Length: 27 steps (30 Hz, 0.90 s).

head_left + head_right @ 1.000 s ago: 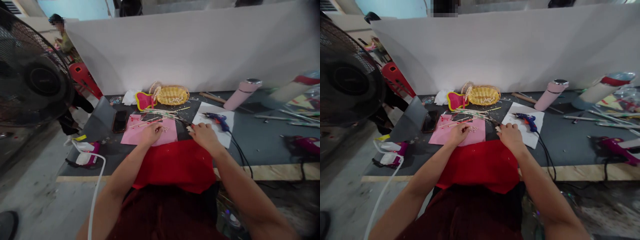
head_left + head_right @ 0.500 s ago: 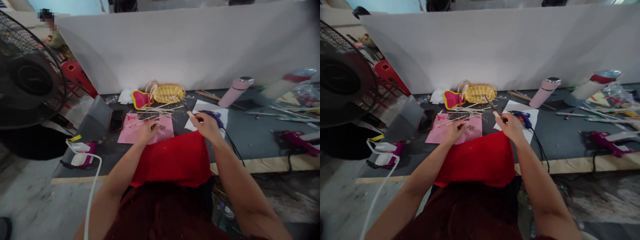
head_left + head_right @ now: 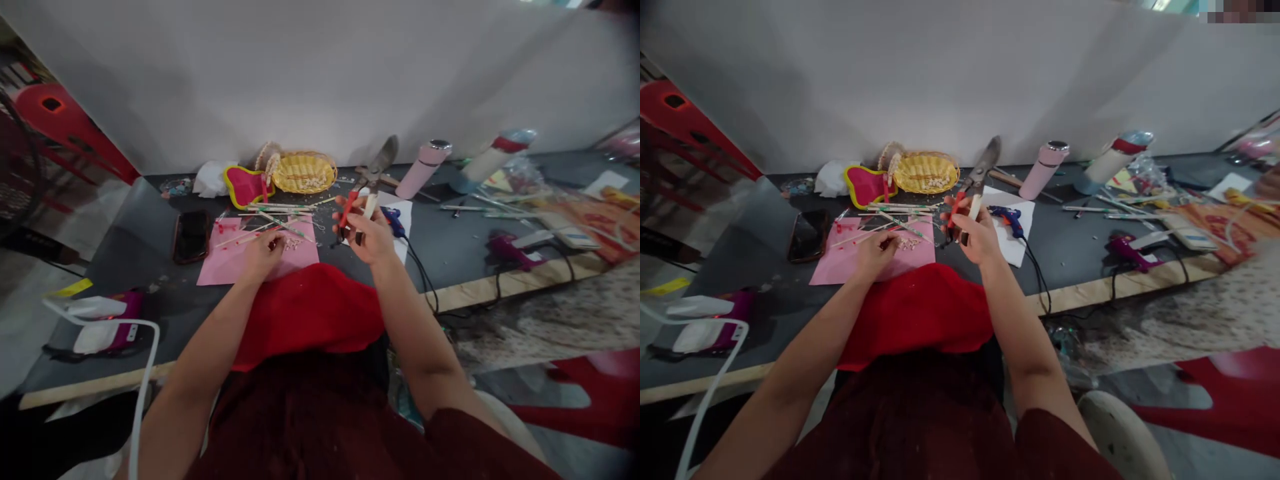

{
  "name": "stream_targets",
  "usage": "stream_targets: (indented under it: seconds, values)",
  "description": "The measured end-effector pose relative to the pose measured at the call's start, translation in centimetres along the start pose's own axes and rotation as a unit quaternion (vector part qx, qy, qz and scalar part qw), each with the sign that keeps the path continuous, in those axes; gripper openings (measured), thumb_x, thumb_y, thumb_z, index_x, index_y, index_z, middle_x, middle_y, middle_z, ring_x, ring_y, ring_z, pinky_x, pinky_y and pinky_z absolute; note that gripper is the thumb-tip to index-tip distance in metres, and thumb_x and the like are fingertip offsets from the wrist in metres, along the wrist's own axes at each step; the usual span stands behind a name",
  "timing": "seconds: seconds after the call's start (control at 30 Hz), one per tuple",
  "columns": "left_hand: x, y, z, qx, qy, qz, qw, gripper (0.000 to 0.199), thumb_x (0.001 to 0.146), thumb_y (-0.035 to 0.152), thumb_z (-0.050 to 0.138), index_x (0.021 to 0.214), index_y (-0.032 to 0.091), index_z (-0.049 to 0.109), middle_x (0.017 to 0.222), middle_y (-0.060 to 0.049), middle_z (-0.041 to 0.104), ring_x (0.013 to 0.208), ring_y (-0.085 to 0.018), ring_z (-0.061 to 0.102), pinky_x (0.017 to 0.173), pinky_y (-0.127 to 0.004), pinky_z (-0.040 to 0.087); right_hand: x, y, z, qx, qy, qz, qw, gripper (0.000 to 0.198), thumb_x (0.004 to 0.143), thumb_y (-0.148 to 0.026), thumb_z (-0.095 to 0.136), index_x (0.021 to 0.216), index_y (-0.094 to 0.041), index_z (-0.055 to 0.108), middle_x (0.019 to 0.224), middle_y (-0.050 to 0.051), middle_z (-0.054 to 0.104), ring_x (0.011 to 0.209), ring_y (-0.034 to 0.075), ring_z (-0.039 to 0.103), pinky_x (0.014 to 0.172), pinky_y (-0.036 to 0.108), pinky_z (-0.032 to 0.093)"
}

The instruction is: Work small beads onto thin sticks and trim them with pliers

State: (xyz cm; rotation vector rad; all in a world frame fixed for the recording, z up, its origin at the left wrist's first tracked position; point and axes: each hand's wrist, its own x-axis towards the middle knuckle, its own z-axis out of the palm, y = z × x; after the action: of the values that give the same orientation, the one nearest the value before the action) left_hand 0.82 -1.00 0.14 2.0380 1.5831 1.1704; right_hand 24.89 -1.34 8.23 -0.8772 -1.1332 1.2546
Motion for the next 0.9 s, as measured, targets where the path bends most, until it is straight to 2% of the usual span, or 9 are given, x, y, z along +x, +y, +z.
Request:
stream_targets:
  seconds: [0.13,0.23,0.33,0.47,0.6,0.67,0.77,0.83,0.9]
  values:
    - [0.1,0.1,-0.1,0.014,0.0,-0.007,1.0,0.017,0.085,0.028,0.055,0.085,0.021,0.07,0.082,-0.003,0.072,0.071,-0.015,0.062,0.064,-0.027,0.042,0.2,1.8,0.8,-0.013,-0.042,0.029,0.999,0.028,0.065,-0.031,0.069,0.082,-0.023,0.047,0.121,0.002,0.062,0.088,0.016,0.063,0.064,0.027,0.051]
    - [0.0,0.3,-0.3,0.009,0.007,-0.015,1.0,0.016,0.084,0.026,0.055,0.086,0.021,0.07,0.083,-0.003,0.073,0.071,-0.016,0.062,0.065,-0.027,0.043,0.2,3.7,1.3,-0.084,-0.079,0.013,0.993,0.038,0.062,-0.024,0.062,0.099,-0.024,0.054,0.124,0.005,0.06,0.103,0.021,0.06,0.074,0.032,0.053]
    - [0.0,0.5,-0.4,0.006,0.01,-0.004,1.0,0.018,0.086,0.028,0.054,0.087,0.02,0.07,0.083,-0.003,0.072,0.07,-0.015,0.061,0.066,-0.027,0.044,0.0,5.3,1.7,-0.112,-0.103,0.03,0.988,0.053,0.063,-0.023,0.058,0.115,-0.024,0.053,0.132,0.006,0.056,0.116,0.023,0.055,0.086,0.036,0.053]
    - [0.1,0.6,-0.5,0.022,0.014,0.021,0.999,0.02,0.086,0.028,0.054,0.093,0.02,0.07,0.087,-0.005,0.073,0.073,-0.016,0.062,0.068,-0.028,0.045,0.2,6.5,1.8,-0.089,-0.107,0.076,0.987,0.05,0.066,-0.025,0.057,0.115,-0.025,0.051,0.137,0.006,0.052,0.118,0.023,0.056,0.086,0.037,0.054]
    - [0.1,0.5,-0.4,0.026,0.012,0.021,0.999,0.018,0.086,0.027,0.055,0.092,0.02,0.071,0.087,-0.005,0.073,0.073,-0.017,0.062,0.067,-0.029,0.045,0.9,7.1,1.4,-0.191,-0.078,0.031,0.978,0.048,0.07,-0.026,0.054,0.118,-0.022,0.052,0.118,0.007,0.061,0.107,0.023,0.06,0.084,0.038,0.053]
    - [0.1,0.4,-0.4,0.018,0.014,0.02,1.0,0.018,0.085,0.026,0.055,0.092,0.02,0.071,0.085,-0.005,0.073,0.072,-0.016,0.062,0.066,-0.028,0.044,1.2,7.2,1.0,-0.265,-0.065,-0.022,0.962,0.048,0.07,-0.023,0.053,0.118,-0.02,0.053,0.111,0.007,0.063,0.103,0.023,0.06,0.089,0.041,0.05]
    - [0.1,0.3,-0.4,-0.011,0.04,0.01,0.999,0.016,0.086,0.027,0.056,0.089,0.02,0.07,0.082,-0.004,0.071,0.07,-0.014,0.06,0.065,-0.027,0.044,1.2,7.4,0.5,-0.363,-0.065,-0.113,0.923,0.042,0.07,-0.016,0.051,0.111,-0.017,0.058,0.117,0.01,0.06,0.114,0.025,0.055,0.103,0.043,0.042]
    - [0.2,0.3,-0.6,-0.045,0.07,-0.001,0.997,0.016,0.087,0.029,0.056,0.087,0.019,0.069,0.079,-0.002,0.069,0.068,-0.013,0.058,0.063,-0.026,0.044,0.9,7.5,0.3,-0.432,-0.078,-0.135,0.888,0.041,0.07,-0.012,0.049,0.109,-0.017,0.06,0.124,0.013,0.057,0.122,0.027,0.051,0.108,0.044,0.038]
    - [0.3,0.6,-0.9,-0.079,0.102,-0.013,0.992,0.017,0.088,0.032,0.056,0.086,0.019,0.068,0.076,-0.002,0.067,0.066,-0.012,0.057,0.062,-0.026,0.045,0.5,7.7,0.3,-0.484,-0.099,-0.13,0.86,0.046,0.069,-0.01,0.049,0.114,-0.016,0.059,0.131,0.015,0.052,0.127,0.027,0.047,0.108,0.044,0.038]
